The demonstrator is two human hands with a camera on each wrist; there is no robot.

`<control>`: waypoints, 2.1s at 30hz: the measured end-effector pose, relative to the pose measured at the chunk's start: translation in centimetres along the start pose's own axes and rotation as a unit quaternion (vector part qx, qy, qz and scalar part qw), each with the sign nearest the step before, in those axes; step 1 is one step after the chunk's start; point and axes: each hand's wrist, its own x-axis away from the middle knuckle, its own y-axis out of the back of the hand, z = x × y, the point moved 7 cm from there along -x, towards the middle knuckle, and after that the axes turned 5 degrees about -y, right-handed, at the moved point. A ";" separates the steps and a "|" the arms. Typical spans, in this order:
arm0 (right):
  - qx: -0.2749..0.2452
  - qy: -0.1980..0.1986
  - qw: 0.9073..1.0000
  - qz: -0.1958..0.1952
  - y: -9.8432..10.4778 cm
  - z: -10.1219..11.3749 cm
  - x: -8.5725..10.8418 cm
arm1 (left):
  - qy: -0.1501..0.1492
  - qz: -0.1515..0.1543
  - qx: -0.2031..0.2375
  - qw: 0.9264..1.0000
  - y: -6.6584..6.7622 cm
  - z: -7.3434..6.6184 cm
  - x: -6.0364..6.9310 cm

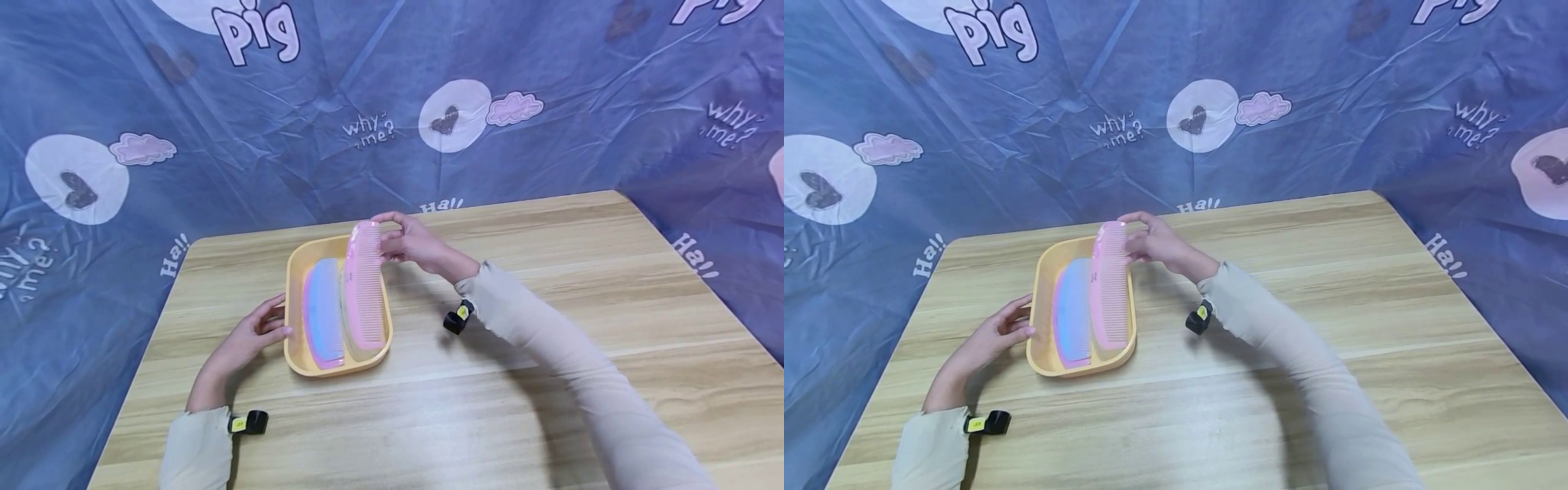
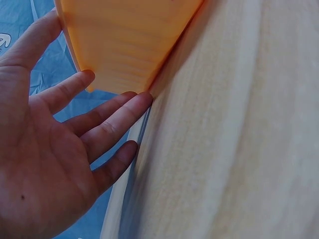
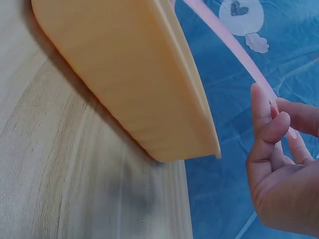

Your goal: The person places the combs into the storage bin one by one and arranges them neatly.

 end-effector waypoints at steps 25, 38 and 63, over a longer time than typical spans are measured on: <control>0.151 0.065 0.986 -0.006 -1.7 -0.3 -0.9 | -0.003 -0.003 -0.010 1.000 0.2 -0.1 0.2; 0.213 0.096 0.972 -0.016 -1.6 -0.3 -1.4 | -0.009 0.001 -0.006 1.000 0.0 0.1 0.0; 0.127 0.083 0.988 -0.029 0.4 0.8 -0.4 | -0.018 -0.001 -0.002 1.000 -0.4 0.2 0.1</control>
